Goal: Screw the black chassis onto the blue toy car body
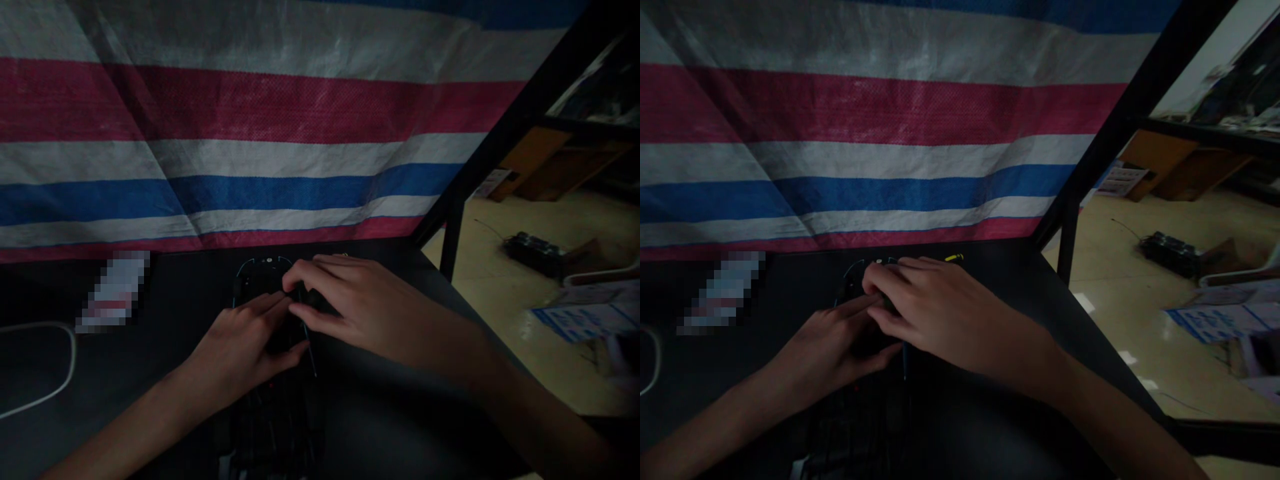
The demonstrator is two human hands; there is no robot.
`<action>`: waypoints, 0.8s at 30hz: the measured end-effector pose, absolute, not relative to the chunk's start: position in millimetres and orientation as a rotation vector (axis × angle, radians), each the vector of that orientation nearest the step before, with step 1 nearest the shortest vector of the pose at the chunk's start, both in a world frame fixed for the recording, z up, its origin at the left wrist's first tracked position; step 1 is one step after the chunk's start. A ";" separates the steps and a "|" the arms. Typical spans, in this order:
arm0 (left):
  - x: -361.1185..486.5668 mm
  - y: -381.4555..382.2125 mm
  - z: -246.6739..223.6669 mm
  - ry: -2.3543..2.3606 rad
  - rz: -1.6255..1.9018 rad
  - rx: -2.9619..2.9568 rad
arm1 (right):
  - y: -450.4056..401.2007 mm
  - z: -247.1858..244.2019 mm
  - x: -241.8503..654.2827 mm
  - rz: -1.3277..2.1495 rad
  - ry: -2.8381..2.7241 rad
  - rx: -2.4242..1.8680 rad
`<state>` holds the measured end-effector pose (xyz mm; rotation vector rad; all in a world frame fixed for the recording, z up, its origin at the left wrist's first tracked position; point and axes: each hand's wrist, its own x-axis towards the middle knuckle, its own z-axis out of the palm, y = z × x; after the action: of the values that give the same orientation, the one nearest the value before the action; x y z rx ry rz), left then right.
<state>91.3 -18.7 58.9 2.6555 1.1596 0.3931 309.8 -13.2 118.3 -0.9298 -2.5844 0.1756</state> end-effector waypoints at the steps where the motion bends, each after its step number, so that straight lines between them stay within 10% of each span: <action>1: 91.1 -18.7 58.5 1.167 0.396 2.653 | -13.4 121.6 313.5 0.271 -2.587 -0.873; 18: 88.7 -18.2 52.9 1.154 0.428 2.679 | 3.2 106.0 299.4 1.254 -2.203 -0.526; 24: 90.4 -17.2 53.9 1.172 0.393 2.682 | 4.5 97.4 296.5 0.875 -2.234 -0.533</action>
<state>90.4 -17.2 53.9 2.6816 1.1716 0.3927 296.5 4.5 97.4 -0.5334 -2.2340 0.8749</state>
